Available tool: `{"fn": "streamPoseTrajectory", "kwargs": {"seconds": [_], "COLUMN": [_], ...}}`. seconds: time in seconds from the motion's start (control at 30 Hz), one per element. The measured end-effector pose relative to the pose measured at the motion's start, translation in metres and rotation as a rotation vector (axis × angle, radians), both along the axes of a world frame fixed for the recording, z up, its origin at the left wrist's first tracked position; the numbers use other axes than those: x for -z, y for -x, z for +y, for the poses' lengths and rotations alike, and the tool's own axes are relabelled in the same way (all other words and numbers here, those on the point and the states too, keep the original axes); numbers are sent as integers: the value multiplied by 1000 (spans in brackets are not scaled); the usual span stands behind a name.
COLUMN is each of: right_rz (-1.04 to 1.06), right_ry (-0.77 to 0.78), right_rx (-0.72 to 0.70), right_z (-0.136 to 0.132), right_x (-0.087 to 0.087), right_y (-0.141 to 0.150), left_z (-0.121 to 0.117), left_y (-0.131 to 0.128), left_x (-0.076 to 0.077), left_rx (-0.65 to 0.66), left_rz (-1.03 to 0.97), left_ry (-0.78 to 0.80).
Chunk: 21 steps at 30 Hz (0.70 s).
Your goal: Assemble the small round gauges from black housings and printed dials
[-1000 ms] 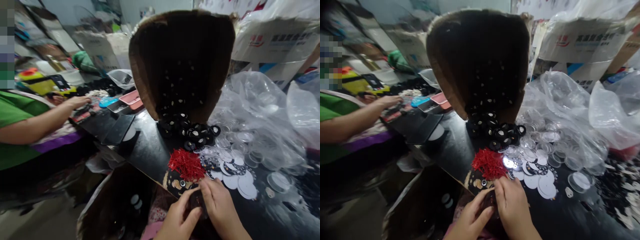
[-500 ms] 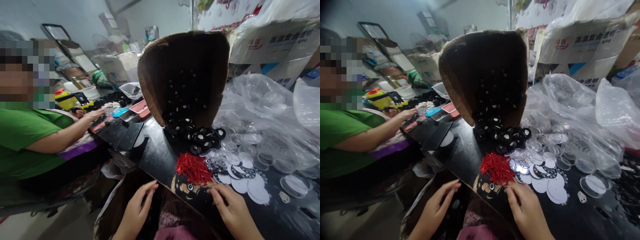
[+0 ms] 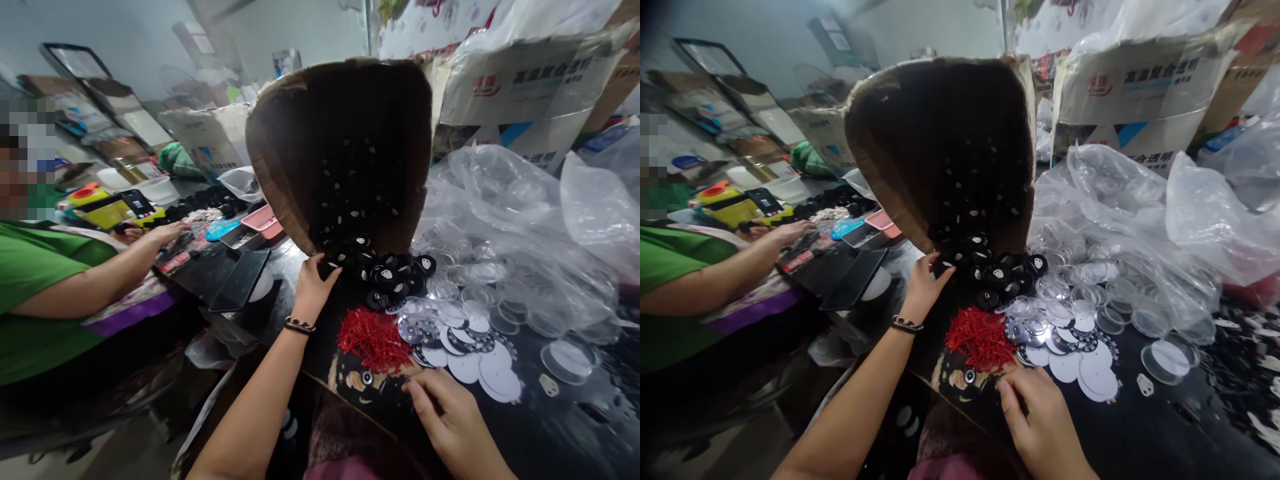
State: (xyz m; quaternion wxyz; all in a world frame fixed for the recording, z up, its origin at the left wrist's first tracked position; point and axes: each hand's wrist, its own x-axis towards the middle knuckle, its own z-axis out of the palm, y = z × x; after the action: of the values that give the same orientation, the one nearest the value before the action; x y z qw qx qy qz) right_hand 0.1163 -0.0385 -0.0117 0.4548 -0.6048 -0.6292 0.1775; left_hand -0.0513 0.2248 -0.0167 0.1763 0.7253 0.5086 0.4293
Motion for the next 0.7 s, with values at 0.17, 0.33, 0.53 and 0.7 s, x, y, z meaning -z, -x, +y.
{"fn": "streamPoseTrajectory", "kwargs": {"seconds": [0.17,0.33,0.53,0.7], "right_rz": [353,690,439,-67], "right_ry": [217,420,523,494], "right_rx": [-46,-101,10,274], "right_z": [2,-2,-23,-40], "right_x": [-7,-27,-43,-44], "right_y": [-6,-13,-15,-60], "left_z": [-82,-188,-226,-223], "left_y": [11,5,-18,-25], "left_x": [-19,-11,8,1], "left_rx": [266,671,434,338], "left_rz": [-85,-296,-952,-1055], "left_ry": [49,535,1365,1520]}}
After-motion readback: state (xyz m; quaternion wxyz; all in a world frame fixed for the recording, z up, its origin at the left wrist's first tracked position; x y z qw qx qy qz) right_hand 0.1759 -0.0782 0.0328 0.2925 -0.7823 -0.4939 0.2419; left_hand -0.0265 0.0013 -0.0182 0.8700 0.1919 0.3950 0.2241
